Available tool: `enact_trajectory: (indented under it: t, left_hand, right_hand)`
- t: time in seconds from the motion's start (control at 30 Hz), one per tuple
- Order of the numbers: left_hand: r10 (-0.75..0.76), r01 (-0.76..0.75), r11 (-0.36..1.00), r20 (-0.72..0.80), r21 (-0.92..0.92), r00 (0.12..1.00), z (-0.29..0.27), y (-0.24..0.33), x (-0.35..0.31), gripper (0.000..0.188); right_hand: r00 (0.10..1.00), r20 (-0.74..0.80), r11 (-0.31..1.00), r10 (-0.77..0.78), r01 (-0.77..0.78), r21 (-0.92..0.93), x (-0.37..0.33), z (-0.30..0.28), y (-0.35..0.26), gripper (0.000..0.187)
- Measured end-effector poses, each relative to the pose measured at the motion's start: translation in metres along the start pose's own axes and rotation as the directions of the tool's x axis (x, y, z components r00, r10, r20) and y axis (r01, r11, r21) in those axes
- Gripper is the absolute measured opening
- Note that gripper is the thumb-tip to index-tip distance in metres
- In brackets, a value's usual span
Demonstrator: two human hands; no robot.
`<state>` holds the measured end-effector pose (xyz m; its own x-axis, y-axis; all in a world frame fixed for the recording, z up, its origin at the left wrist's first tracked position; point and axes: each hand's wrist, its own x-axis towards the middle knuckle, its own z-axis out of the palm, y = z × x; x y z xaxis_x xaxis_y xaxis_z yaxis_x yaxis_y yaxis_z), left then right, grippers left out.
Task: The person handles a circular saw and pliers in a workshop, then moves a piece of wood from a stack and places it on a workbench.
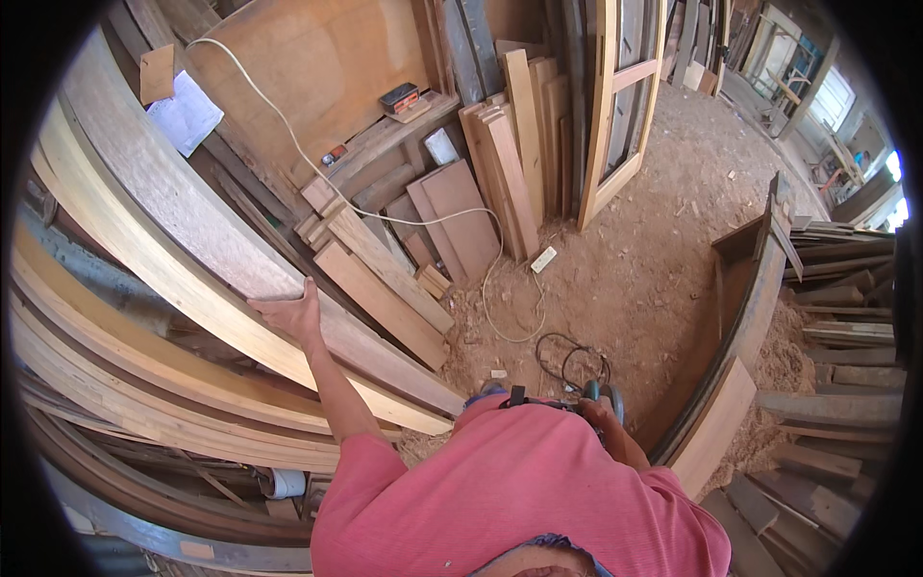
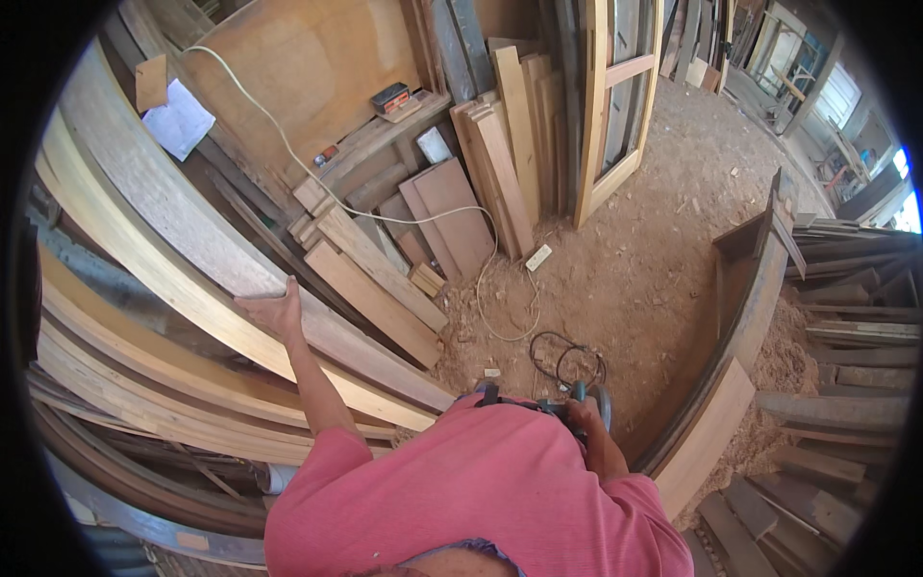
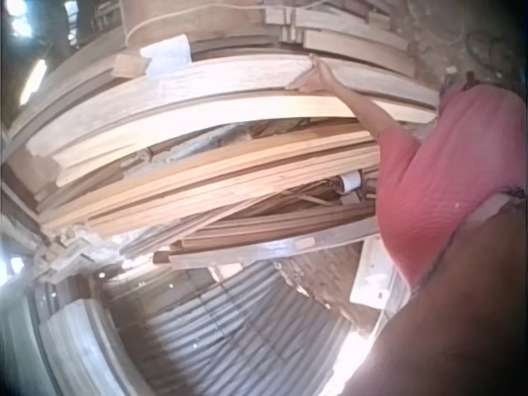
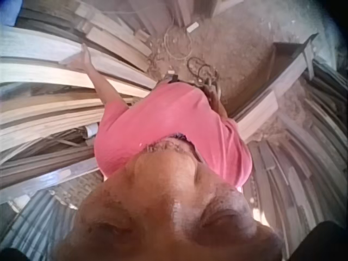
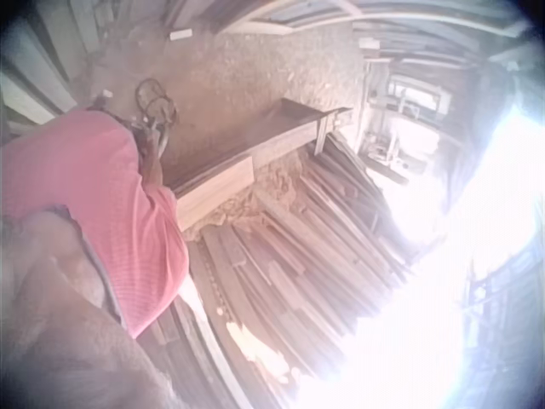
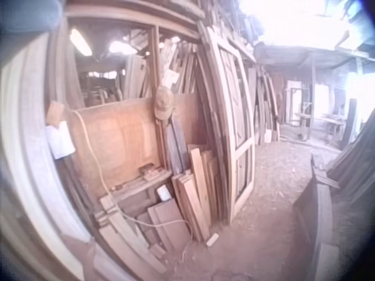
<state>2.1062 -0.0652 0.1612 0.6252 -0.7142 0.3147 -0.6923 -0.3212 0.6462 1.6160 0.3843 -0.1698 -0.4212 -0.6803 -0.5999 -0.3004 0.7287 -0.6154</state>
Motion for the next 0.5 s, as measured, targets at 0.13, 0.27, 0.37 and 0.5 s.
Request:
enact_trajectory:
  t: [0.13,0.27,0.37,0.5]
  left_hand:
    - [0.002,-0.002,1.0,-0.018,-0.013,1.0,-0.005,-0.001,0.001,0.134]
    - [0.034,-0.032,0.998,-0.034,0.048,0.999,-0.007,0.001,0.002,0.134]
    - [0.13,-0.089,0.921,-0.083,0.38,0.988,-0.005,0.018,-0.012,0.134]
    - [0.117,-0.12,0.836,0.04,0.535,0.992,0.043,-0.044,0.031,0.144]
  right_hand:
    - [1.0,-0.017,1.0,-0.003,0.003,-0.017,0.0,0.002,-0.008,0.034]
    - [0.943,-0.03,0.91,0.331,-0.311,0.273,-0.027,-0.004,-0.055,0.037]
    - [0.919,-0.069,0.911,0.389,-0.372,0.179,-0.027,-0.009,-0.037,0.044]
    - [0.95,-0.11,0.955,0.294,-0.296,-0.006,-0.01,0.002,0.001,0.041]
